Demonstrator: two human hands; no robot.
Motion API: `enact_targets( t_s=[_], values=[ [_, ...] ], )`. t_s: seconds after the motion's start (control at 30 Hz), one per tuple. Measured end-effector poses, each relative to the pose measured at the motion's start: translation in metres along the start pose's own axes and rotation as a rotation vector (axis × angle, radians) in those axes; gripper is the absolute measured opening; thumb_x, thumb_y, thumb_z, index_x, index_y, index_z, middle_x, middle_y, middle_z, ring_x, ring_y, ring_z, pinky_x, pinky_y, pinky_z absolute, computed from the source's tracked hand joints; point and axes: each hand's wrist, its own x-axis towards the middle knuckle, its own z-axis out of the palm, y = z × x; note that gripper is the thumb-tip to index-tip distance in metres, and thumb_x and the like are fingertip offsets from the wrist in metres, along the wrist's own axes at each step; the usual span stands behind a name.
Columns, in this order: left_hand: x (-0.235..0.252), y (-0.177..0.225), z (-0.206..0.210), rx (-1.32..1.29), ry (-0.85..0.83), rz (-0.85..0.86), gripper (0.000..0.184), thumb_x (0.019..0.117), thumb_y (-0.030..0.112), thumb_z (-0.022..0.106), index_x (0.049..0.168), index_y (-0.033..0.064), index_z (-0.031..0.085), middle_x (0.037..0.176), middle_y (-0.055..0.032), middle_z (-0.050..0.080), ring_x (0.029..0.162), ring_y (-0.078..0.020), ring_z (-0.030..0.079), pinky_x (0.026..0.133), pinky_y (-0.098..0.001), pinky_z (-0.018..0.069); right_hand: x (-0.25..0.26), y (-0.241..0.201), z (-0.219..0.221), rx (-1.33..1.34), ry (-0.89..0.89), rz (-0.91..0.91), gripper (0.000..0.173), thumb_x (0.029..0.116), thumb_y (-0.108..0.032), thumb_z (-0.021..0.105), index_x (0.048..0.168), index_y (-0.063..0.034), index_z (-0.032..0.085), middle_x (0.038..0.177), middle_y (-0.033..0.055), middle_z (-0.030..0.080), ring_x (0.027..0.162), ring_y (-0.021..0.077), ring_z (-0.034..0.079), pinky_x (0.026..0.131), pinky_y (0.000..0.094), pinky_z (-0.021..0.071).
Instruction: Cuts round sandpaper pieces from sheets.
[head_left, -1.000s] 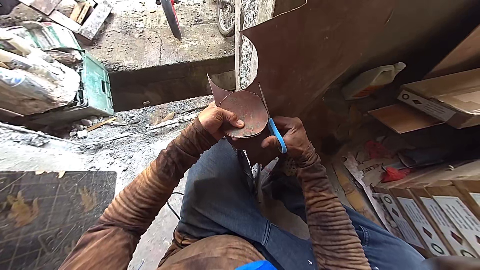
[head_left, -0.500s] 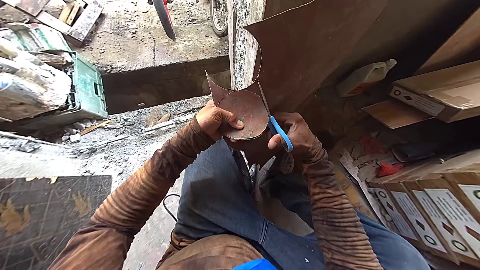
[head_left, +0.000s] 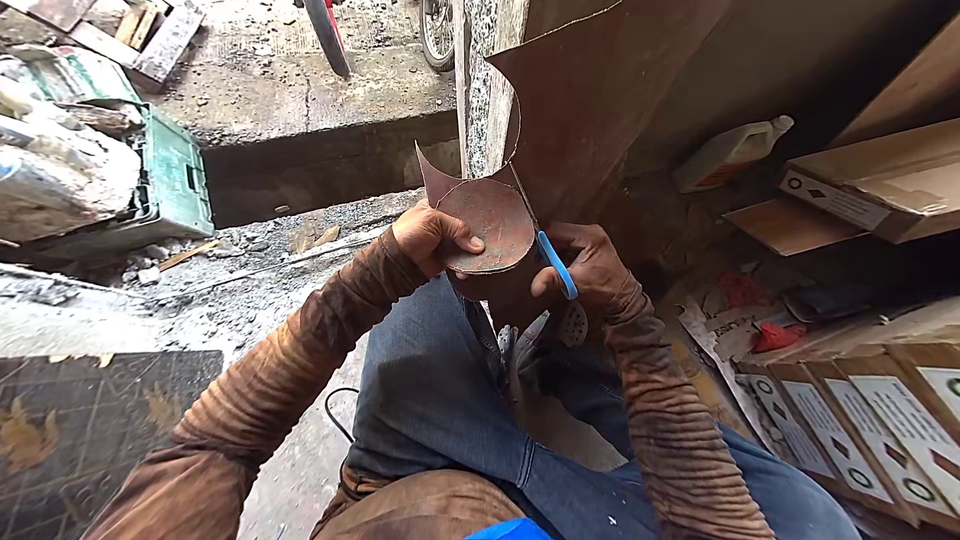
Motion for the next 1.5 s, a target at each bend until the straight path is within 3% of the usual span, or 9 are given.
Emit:
enact_targets(
  t_s=[0.4,0.57,0.73,0.87,0.97,1.07,1.23,1.4,1.5],
  values=[
    [0.003,0.008,-0.003,-0.011,-0.035,0.005,0.027,0.0675,-0.013,0.062,0.086,0.006,0.064,0.073,-0.0129,0.073,0.057,-0.018,0.069,0.05,-0.0326,0.0582,0.012,-0.004,-0.01,0.087,-0.128,-0.018,0.059,0.0726,-0.061,0.086,0.094,-0.0084,0.073,0.067,-0.0059,0.065,0.055,0.0014,0.057,0.048,0.0189,0.0488],
    [0.02,0.007,-0.016,0.114,0.113,0.126,0.033,0.0628,-0.016,0.066,0.089,0.0034,0.065,0.077,-0.0112,0.073,0.064,-0.0167,0.071,0.057,-0.0334,0.0606,0.006,-0.003,-0.015,0.259,-0.268,0.306,0.064,0.0736,-0.065,0.083,0.102,-0.0079,0.074,0.07,-0.0019,0.068,0.058,0.0052,0.063,0.055,0.0223,0.055],
    [0.045,0.001,-0.037,0.126,0.178,0.135,0.039,0.0628,-0.019,0.066,0.095,0.0026,0.062,0.079,-0.0108,0.073,0.067,-0.018,0.071,0.06,-0.0355,0.0614,-0.022,-0.019,-0.053,0.161,-0.382,0.465,0.05,0.0771,-0.058,0.08,0.092,-0.0106,0.073,0.064,-0.0034,0.064,0.052,0.0035,0.058,0.048,0.0197,0.0494],
    [0.04,-0.006,-0.045,0.231,0.121,0.207,0.045,0.0657,-0.018,0.07,0.103,0.0057,0.064,0.09,-0.0081,0.074,0.076,-0.0166,0.072,0.067,-0.0352,0.0624,-0.038,-0.048,-0.083,0.161,-0.08,0.329,0.034,0.0845,-0.04,0.079,0.097,-0.0094,0.074,0.075,0.0019,0.072,0.063,0.0092,0.067,0.056,0.0237,0.0574],
    [0.038,-0.015,-0.026,0.292,0.11,0.293,0.045,0.0639,-0.018,0.071,0.102,0.0048,0.065,0.091,-0.0077,0.075,0.08,-0.0167,0.073,0.072,-0.0367,0.0633,-0.015,-0.045,-0.042,0.135,0.358,0.312,0.028,0.0871,-0.027,0.076,0.103,-0.0054,0.069,0.082,0.0042,0.074,0.067,0.0123,0.07,0.058,0.0278,0.0585],
    [0.037,-0.024,-0.018,0.41,0.014,0.365,0.045,0.0642,-0.015,0.073,0.104,0.0062,0.069,0.095,-0.0081,0.075,0.083,-0.0173,0.072,0.073,-0.0384,0.0625,0.005,-0.019,0.006,0.397,0.587,0.345,0.025,0.0906,-0.01,0.075,0.109,0.0028,0.065,0.087,0.0104,0.075,0.074,0.0179,0.073,0.061,0.0318,0.0618],
    [0.037,-0.024,-0.017,0.473,-0.052,0.366,0.041,0.0648,-0.013,0.074,0.101,0.005,0.071,0.092,-0.0099,0.076,0.082,-0.0187,0.074,0.074,-0.0395,0.0636,0.01,-0.002,0.042,0.586,0.695,0.397,0.039,0.0808,0.001,0.082,0.115,0.002,0.063,0.085,0.0089,0.074,0.067,0.0138,0.07,0.057,0.0288,0.0609],
    [0.035,-0.021,-0.007,0.472,-0.073,0.348,0.044,0.0664,-0.015,0.077,0.105,0.0039,0.07,0.095,-0.0113,0.076,0.084,-0.0202,0.074,0.076,-0.0415,0.0639,0.016,0.007,0.048,0.663,0.79,0.326,0.037,0.0776,0.008,0.08,0.11,0.0035,0.064,0.079,0.0078,0.071,0.056,0.0098,0.062,0.05,0.0239,0.0544],
    [0.025,-0.02,0.003,0.302,-0.062,0.211,0.031,0.0824,-0.011,0.067,0.11,0.0044,0.067,0.095,-0.0112,0.075,0.083,-0.0202,0.074,0.075,-0.0418,0.0635,0.021,0.008,0.047,0.698,0.845,0.365,0.035,0.0781,0.006,0.079,0.109,0.0012,0.065,0.082,0.0049,0.07,0.058,0.0062,0.059,0.05,0.0207,0.0513]
  ],
)
